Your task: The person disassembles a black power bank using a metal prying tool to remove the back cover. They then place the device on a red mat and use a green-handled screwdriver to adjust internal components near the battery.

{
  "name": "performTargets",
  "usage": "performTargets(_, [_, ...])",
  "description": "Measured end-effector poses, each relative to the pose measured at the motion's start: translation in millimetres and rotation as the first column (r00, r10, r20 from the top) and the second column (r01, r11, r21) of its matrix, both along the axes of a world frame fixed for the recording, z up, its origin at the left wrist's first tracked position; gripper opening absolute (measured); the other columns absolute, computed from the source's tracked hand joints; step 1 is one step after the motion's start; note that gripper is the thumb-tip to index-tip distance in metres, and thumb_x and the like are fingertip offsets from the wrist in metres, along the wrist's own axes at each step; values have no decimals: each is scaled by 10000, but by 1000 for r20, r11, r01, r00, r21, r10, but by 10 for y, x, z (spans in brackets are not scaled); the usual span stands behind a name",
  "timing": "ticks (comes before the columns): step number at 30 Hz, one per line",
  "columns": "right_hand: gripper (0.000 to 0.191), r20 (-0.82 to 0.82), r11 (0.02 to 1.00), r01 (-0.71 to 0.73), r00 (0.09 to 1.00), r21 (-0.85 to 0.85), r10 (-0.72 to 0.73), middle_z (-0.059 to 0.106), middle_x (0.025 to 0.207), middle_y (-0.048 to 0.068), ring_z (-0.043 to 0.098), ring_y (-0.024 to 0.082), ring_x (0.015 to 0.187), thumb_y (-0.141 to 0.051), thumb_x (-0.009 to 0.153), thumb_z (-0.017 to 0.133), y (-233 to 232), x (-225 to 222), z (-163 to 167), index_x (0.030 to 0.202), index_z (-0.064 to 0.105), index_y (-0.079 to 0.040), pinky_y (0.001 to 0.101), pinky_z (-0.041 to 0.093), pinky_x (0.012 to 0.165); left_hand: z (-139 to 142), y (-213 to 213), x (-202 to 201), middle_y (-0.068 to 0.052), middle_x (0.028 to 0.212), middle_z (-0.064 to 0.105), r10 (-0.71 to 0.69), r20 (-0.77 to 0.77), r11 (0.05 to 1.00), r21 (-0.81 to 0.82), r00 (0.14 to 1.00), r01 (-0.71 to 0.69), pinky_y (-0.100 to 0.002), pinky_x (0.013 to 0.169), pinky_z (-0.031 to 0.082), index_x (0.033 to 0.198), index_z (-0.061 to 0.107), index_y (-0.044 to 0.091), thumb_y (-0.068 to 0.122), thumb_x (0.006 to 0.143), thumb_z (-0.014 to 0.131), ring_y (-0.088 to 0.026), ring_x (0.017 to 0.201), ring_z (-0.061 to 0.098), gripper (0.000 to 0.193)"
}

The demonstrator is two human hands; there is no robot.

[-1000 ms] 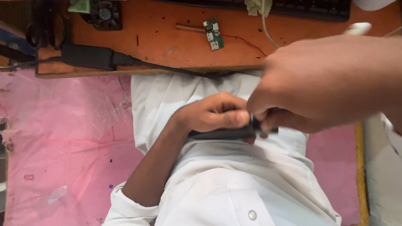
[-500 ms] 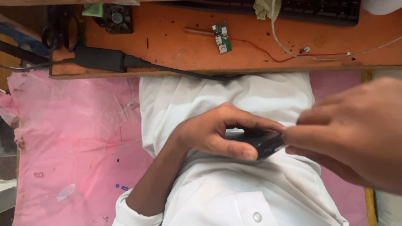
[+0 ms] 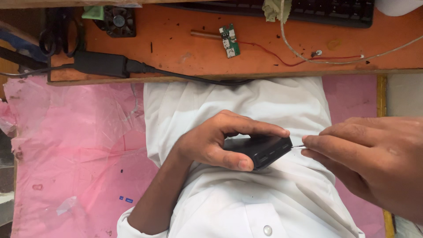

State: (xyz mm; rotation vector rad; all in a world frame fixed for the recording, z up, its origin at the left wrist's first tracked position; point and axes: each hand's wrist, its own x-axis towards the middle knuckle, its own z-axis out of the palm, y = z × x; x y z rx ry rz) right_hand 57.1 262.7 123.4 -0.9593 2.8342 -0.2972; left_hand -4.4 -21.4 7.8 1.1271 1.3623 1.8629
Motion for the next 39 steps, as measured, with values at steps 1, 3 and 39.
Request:
performTargets(1, [232,6,1000,7,1000,21,-7,769,786,22,739,181,689,-314,806,761,-33,5,23,950,776,-134,346,546,541,-2,-2,6,-130,1303,747,6,6,1000,-4,1000,-6,-297,1045,597,1414,644,53,487,963,753,-199,1156,763,635])
performTargets(3, [226,-83,1000,6,996,-9,-7,760,793,48,731,206,685,-280,794,783,-114,32,66,927,771,-98,358,545,542,-3,-7,17,-135,1300,746,30,5,999,-12,1000,-30,-295,1027,597,1420,635,49,486,976,738,-199,1143,763,631])
performTargets(39, [329,13,909,-386,921,158,389,769,847,39,743,235,793,-178,719,735,-299,-652,-37,1037,772,-107,400,581,596,-19,-71,69,-130,1107,761,211,-122,976,-33,970,-217,-278,897,588,1442,588,29,392,1087,602,-191,954,750,508])
